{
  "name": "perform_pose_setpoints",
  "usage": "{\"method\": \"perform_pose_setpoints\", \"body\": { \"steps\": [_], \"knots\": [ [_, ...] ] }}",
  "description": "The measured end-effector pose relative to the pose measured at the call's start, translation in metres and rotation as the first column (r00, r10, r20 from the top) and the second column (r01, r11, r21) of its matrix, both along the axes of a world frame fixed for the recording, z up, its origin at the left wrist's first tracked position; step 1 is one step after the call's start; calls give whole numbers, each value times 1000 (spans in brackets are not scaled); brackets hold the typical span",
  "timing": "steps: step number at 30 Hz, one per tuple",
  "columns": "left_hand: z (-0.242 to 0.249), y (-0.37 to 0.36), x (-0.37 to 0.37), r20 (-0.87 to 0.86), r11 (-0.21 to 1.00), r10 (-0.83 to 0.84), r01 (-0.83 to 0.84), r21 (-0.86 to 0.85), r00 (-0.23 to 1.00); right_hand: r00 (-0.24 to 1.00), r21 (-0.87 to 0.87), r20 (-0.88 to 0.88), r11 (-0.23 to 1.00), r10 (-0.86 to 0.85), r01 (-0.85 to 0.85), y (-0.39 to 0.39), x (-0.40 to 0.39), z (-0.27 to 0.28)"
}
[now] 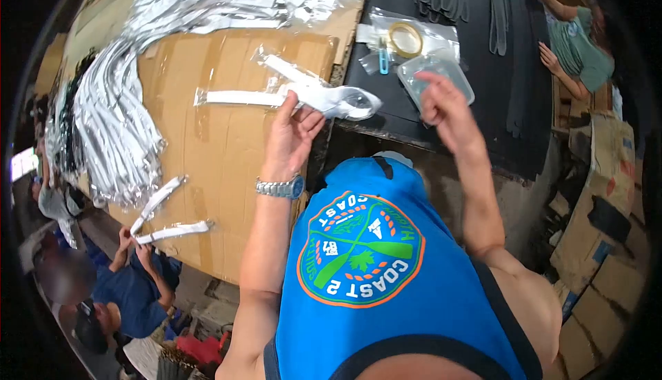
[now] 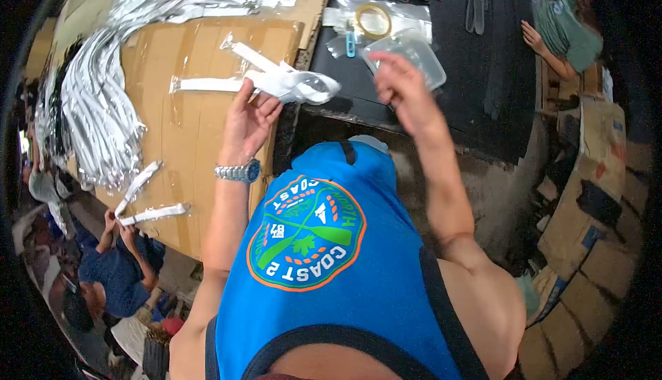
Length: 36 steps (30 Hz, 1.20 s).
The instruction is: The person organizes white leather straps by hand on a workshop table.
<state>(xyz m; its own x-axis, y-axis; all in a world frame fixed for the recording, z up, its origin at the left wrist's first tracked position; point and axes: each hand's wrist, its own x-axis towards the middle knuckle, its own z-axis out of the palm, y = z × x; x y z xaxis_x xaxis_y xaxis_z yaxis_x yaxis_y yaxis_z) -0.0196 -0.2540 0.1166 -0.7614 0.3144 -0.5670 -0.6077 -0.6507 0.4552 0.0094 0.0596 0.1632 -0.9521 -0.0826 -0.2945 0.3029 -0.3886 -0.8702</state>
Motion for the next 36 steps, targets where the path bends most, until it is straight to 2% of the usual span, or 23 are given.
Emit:
{"method": "perform_pose_setpoints", "body": {
  "steps": [2, 4, 5, 14, 20, 23, 26, 29, 36],
  "knots": [
    [4, 6, 3, -27, 999, 37, -37, 21, 999, 983, -198, 19, 964, 185, -177, -48, 12, 12],
    [12, 12, 5, -39, 998, 59, -58, 38, 998, 952, -380, 18, 883, 305, -276, -82, 19, 16],
    [16, 14, 7, -43, 997, 69, -67, 44, 997, 940, -407, 28, 863, 339, -299, -93, 19, 23],
    [26, 17, 10, -57, 989, 124, -118, 90, 991, 919, -447, 71, 836, 388, -319, -104, 11, 11],
    [35, 20, 10, -105, 991, 131, -131, 8, 986, 923, -457, 66, 834, 378, -309, -108, 13, 0],
    [30, 18, 11, -104, 992, 124, -120, 45, 987, 927, -469, 70, 832, 370, -297, -108, 14, -7],
    [30, 21, 11, -215, 995, 54, -72, -75, 975, 925, -484, 65, 822, 375, -300, -107, 14, -5],
    [45, 32, 9, -201, 981, 82, -114, -156, 976, 922, -499, 58, 811, 382, -305, -107, 14, -7],
    [26, 34, 10, -217, 947, 100, -160, -279, 971, 912, -509, 62, 799, 406, -321, -110, 16, -8]
  ]
}}
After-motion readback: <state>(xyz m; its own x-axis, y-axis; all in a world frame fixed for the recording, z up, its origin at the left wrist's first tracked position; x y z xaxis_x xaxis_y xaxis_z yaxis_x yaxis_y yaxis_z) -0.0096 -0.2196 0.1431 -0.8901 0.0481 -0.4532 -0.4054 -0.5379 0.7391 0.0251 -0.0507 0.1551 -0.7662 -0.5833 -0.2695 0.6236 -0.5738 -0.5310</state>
